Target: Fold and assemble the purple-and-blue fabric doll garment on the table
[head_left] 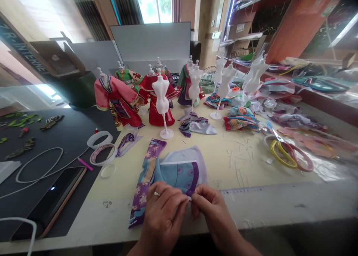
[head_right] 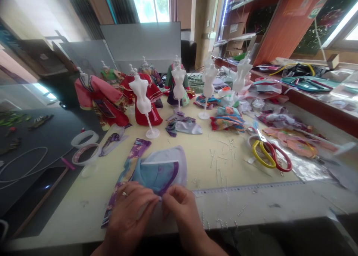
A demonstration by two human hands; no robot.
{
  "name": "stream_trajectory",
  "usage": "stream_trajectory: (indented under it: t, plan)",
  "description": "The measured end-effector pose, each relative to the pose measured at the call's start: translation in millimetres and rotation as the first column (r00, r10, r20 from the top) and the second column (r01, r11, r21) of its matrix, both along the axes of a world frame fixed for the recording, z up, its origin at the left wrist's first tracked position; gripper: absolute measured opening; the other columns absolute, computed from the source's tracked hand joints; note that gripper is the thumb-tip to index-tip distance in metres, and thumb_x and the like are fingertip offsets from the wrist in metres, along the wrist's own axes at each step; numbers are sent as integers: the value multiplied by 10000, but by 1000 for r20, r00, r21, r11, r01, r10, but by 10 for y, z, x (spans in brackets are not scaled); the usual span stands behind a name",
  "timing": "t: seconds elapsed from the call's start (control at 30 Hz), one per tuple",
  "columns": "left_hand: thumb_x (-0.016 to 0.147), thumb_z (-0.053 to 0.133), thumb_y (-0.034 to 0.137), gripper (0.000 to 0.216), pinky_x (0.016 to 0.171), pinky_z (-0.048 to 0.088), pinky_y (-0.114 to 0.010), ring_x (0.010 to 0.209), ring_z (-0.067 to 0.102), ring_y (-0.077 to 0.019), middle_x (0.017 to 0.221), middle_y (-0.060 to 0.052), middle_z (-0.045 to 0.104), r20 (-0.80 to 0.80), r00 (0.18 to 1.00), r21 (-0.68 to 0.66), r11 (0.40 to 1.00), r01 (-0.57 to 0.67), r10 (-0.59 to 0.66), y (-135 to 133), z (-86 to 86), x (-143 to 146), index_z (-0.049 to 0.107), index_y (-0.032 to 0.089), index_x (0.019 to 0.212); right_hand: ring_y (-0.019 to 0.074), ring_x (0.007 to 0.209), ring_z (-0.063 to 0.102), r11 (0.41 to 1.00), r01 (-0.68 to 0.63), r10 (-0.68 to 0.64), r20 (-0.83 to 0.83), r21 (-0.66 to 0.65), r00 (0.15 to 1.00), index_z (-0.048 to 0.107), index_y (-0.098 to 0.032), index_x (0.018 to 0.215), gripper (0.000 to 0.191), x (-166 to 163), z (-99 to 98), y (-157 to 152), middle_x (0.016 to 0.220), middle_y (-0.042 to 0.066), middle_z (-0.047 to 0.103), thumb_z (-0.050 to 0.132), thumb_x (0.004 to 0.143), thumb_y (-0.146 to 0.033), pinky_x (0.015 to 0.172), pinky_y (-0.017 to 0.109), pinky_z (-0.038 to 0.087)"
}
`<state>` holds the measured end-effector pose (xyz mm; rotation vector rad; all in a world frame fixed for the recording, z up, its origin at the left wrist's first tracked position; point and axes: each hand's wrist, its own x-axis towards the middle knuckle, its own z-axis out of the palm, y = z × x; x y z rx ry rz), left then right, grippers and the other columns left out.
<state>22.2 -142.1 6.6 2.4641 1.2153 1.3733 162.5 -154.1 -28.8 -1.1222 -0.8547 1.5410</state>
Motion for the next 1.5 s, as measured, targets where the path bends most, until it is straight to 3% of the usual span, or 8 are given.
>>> stream_trajectory:
  t: [0.4,0.7,1.1,1.5]
  plan:
    - [796,559,85,132,897,363,-354,735,594,-139,751,38,655,-6,1000,-227,974,15,-17,-33,-36,-57,573,216,808,137,552,575,1000,-6,2,-160,-26,987,603,-138,625,192,-51,56,2,563,27,634,658,748,-275,598,260,448]
    - [790,569,64,141,923,364,-402,777,599,-158,790,10,667,-47,998,-108,993,-38,33,-5,-78,-73,590,195,837,148,653,566,1000,10,-11,-57,-7,998,628,-143,614,159,-64,75,17,627,19,635,673,721,-252,675,272,443]
    - [805,556,86,140,920,378,-397,787,608,-165,803,15,675,-45,999,-136,990,-28,22,-5,-119,-114,598,211,854,129,616,527,999,-36,35,71,12,997,625,-150,592,179,-59,127,44,581,-1,600,649,725,-266,625,231,400]
    - [779,565,53,153,922,378,-423,771,612,-172,772,-2,678,-90,990,-12,994,-107,105,-22,-42,-73,613,188,834,146,612,535,995,-33,10,227,97,974,616,-160,607,204,-74,75,65,599,11,596,634,747,-307,596,240,418]
